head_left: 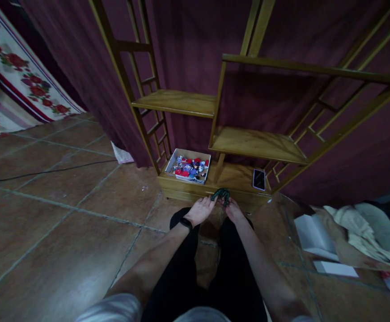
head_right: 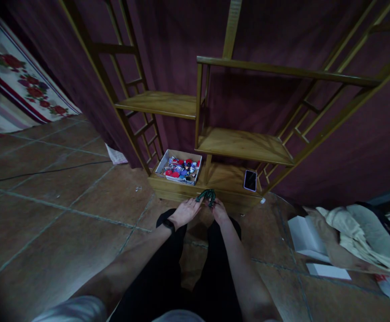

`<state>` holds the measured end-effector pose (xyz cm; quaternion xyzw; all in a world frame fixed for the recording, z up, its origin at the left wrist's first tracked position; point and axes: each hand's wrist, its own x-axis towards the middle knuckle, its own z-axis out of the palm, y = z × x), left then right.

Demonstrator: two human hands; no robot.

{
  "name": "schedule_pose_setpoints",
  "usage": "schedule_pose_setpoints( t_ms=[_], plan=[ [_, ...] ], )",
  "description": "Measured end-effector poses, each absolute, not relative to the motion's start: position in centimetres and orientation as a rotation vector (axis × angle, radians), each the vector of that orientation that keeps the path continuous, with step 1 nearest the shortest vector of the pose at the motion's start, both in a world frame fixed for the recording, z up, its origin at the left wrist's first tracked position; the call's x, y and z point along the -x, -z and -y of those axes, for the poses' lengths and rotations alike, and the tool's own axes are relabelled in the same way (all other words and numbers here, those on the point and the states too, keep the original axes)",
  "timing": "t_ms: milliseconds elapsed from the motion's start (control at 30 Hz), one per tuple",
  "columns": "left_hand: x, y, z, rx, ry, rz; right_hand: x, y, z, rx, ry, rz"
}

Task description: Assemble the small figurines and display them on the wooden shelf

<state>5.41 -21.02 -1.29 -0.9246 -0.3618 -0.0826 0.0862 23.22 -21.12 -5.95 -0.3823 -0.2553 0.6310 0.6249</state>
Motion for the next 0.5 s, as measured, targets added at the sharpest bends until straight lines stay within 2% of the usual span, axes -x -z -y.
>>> schedule_pose_setpoints(
  t_ms=[500],
  plan=[
    [-5.1,0.1,21.2,2.89,0.374,1.063,-23.1,4.4,21.4,1.034,-1.436,0.593]
  ],
)
